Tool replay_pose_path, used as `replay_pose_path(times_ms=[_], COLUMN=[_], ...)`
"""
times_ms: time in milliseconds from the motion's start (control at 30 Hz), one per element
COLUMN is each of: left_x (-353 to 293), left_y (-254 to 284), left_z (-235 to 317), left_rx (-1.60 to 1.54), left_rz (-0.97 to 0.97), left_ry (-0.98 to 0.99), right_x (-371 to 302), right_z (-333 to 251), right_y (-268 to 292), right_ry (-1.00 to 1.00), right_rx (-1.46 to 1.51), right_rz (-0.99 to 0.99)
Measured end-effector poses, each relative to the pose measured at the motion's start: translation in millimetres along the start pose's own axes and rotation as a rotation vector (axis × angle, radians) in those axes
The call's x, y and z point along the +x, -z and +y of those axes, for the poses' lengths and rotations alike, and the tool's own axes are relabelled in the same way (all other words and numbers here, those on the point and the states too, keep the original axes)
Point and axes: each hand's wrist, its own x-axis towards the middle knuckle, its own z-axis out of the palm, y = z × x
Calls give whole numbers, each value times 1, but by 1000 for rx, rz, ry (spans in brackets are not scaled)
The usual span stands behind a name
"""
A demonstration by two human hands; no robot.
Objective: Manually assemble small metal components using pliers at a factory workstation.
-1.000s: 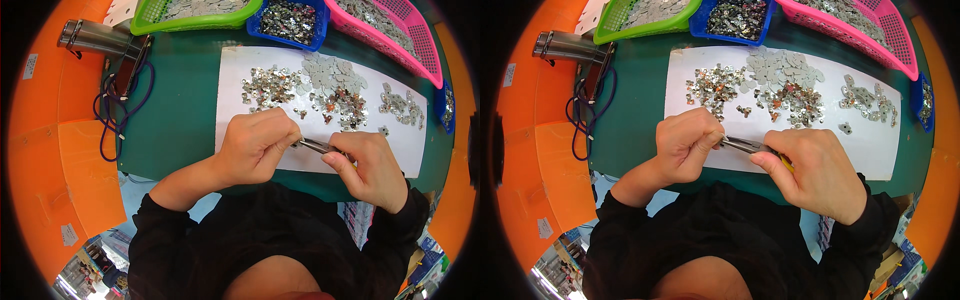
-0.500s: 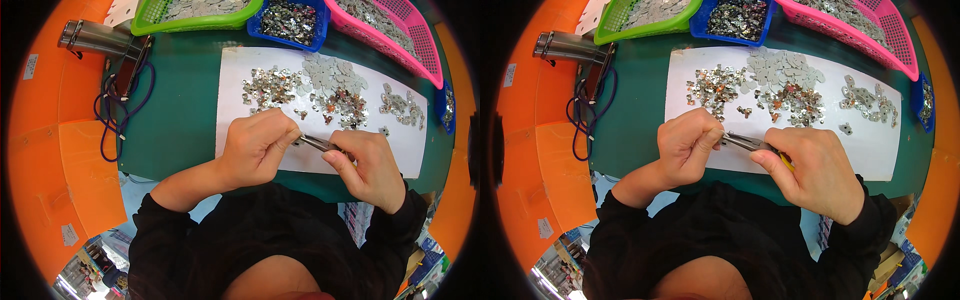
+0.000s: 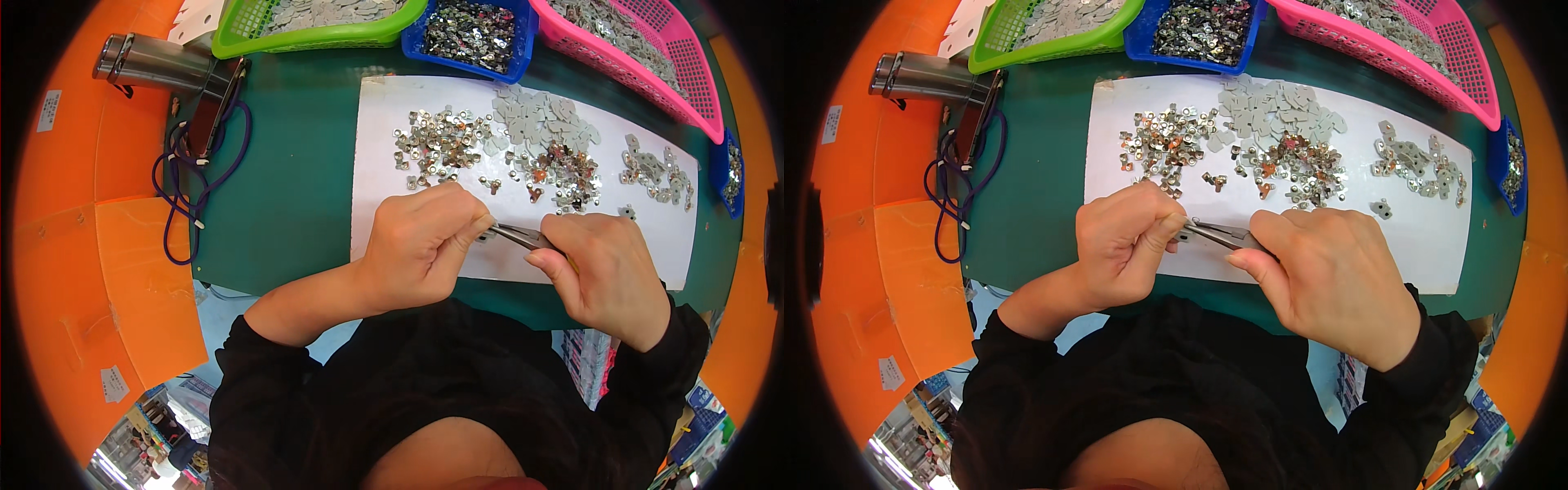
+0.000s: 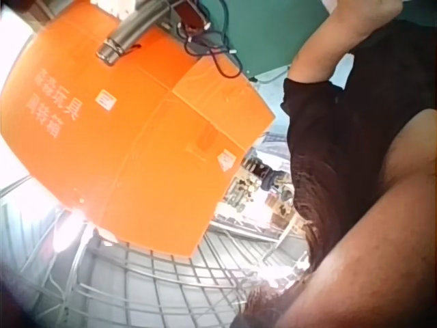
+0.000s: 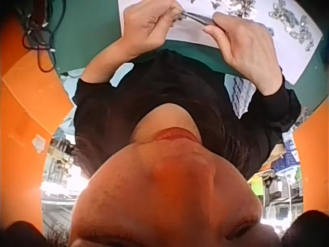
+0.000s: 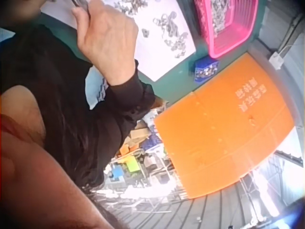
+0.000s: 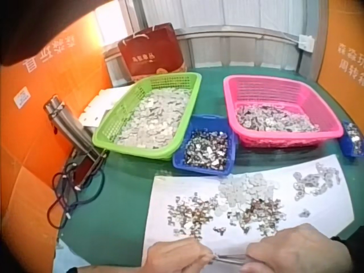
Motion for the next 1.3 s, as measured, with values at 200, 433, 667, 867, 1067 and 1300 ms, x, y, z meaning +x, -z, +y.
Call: replay_pose_path(times_ms=[200,433,667,867,1067,1300], left_x=[-2,3,4,4,2,2], left_y=[-6,0,3,5,-5,-5], left_z=[-6,-5,1,-8,-13,-17], left_rx=[-24,-315,-166,-444,-906,-1159], left_rz=[108,104,-32,-185,-224,-277], left_ry=[43,201,75,162,463,663], right_x=[-3,4,9,14,15,17], right_z=[-1,15,0,0,0,-1], right_y=[-20,-13,-46,-39,-43,-46], right_ry=[-14,96,-54,-25,32,-18], right_rx=[-148,95,691,756,863,732], right_rz=[118,307,520,437,353,419])
